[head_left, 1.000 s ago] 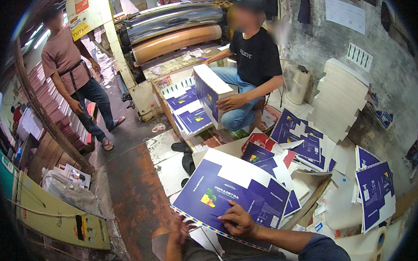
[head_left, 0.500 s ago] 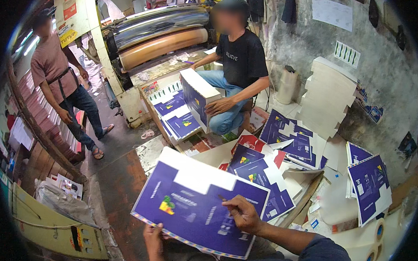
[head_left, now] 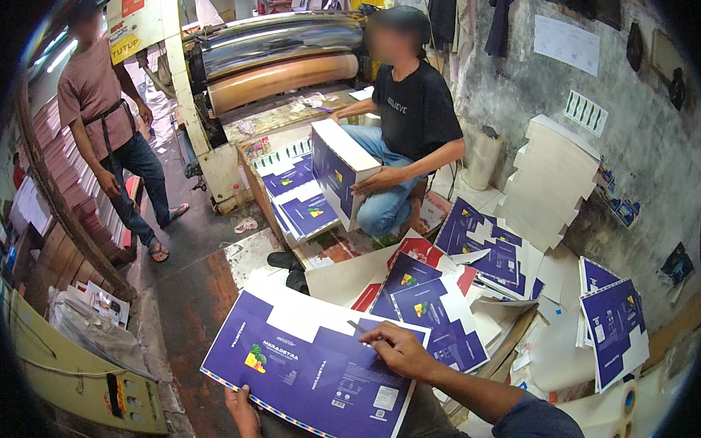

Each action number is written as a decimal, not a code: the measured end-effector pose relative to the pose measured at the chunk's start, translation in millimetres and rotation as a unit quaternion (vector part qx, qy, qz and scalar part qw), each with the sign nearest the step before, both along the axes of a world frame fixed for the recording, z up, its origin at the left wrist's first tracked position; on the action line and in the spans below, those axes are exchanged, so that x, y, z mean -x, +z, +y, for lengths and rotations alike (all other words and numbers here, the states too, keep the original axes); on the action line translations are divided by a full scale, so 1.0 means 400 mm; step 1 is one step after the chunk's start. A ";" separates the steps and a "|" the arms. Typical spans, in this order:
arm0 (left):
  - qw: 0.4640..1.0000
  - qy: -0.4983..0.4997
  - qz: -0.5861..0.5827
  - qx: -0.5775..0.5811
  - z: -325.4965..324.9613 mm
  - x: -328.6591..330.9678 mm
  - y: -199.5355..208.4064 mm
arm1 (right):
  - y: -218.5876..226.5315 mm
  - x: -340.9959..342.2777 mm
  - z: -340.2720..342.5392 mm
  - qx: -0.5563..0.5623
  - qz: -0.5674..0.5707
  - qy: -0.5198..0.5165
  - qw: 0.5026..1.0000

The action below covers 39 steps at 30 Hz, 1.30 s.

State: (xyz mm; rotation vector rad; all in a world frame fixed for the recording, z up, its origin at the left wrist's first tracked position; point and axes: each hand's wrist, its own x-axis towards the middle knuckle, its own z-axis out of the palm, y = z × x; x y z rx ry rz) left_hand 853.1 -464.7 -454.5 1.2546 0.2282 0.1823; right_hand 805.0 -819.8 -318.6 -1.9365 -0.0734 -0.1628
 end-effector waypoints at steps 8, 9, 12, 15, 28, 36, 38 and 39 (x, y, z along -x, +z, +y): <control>0.999 -0.008 -0.038 0.018 0.004 -0.017 -0.041 | 0.117 -0.347 0.068 -0.050 0.009 0.115 0.992; 0.999 -0.015 -0.040 0.023 0.009 -0.015 -0.040 | 0.156 -0.406 0.077 -0.064 0.011 0.124 0.990; 0.999 -0.013 -0.039 0.027 0.031 -0.013 -0.060 | 0.302 -0.535 0.105 -0.127 -0.043 0.088 0.987; 0.998 -0.003 -0.045 0.039 0.029 -0.014 -0.068 | 0.346 -0.597 0.114 -0.191 -0.089 0.074 0.975; 0.998 -0.023 -0.041 0.031 0.061 -0.023 -0.103 | 0.064 -0.543 0.067 -0.129 0.108 0.121 0.978; 0.997 0.006 -0.059 0.039 0.045 -0.021 -0.083 | 0.232 -0.736 0.073 -0.117 -0.012 -0.022 0.993; 0.997 0.005 -0.060 0.046 0.060 -0.028 -0.094 | 0.231 -0.717 0.165 -0.120 0.020 0.077 0.990; 0.997 0.005 -0.056 0.053 0.061 -0.031 -0.097 | 0.241 -0.691 0.213 -0.087 0.026 0.099 0.991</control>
